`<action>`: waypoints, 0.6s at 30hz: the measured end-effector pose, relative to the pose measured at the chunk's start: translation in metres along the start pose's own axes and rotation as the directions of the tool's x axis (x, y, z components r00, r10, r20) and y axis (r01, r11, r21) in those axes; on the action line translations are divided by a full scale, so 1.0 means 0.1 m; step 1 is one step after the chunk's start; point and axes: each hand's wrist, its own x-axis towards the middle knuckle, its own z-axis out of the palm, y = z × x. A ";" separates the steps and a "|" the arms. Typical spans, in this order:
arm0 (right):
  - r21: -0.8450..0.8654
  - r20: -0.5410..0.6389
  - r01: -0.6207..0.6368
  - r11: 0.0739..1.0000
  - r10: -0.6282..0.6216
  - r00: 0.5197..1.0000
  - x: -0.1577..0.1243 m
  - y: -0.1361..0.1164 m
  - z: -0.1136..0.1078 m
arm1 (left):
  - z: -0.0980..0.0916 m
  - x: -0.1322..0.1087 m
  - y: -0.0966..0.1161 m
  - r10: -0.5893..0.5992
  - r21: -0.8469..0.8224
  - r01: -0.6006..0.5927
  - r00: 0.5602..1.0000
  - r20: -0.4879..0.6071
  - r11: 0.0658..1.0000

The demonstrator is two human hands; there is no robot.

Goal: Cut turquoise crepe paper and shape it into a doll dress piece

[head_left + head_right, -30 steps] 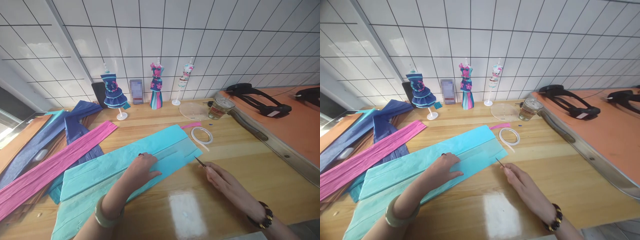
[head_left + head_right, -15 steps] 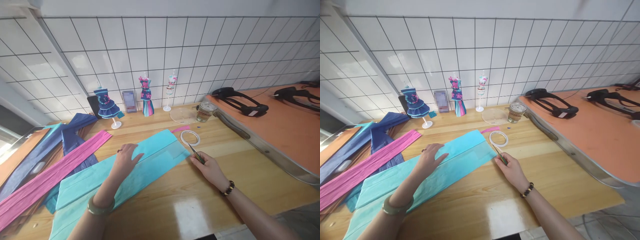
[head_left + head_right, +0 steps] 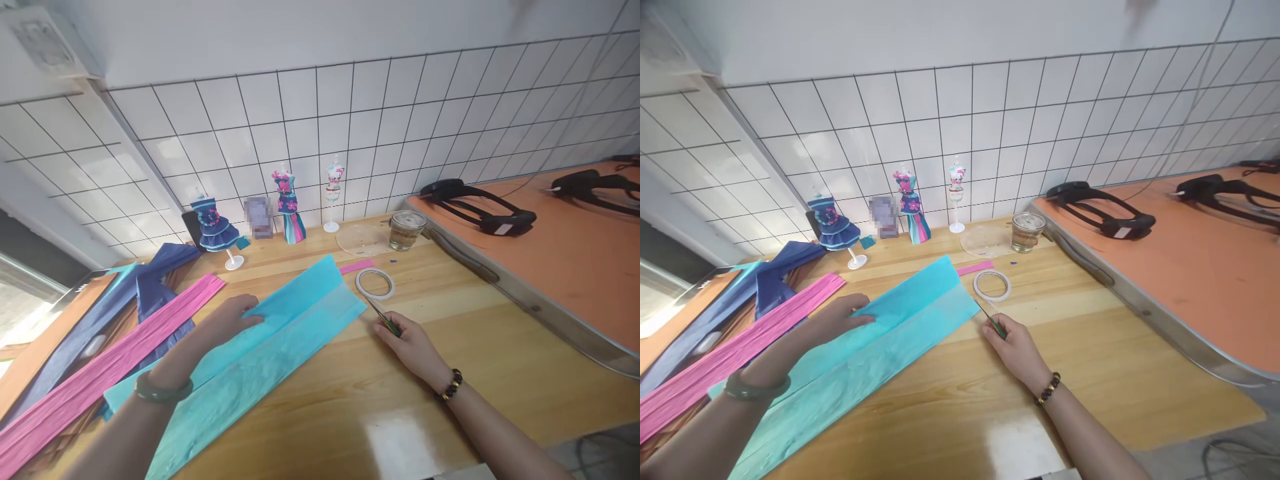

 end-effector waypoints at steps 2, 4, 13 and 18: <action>0.008 0.017 0.011 1.000 -0.011 1.000 0.00 -0.01 -0.01 | -0.11 -0.07 0.02 -0.018 -0.095 0.026 0.996 0.089 0.995; 0.005 0.033 0.012 1.000 -0.012 0.999 -0.01 -0.02 -0.01 | -0.20 -0.12 -0.01 -0.091 -0.162 0.109 0.990 0.111 0.981; -0.055 0.060 0.024 0.998 -0.021 0.998 -0.01 -0.03 -0.02 | -0.22 -0.20 -0.20 -0.400 -0.699 0.453 0.881 0.254 0.554; -0.027 0.066 0.038 0.999 -0.036 0.997 0.00 -0.02 -0.02 | -0.01 -0.12 -0.35 -0.479 -0.785 0.433 0.854 0.201 0.444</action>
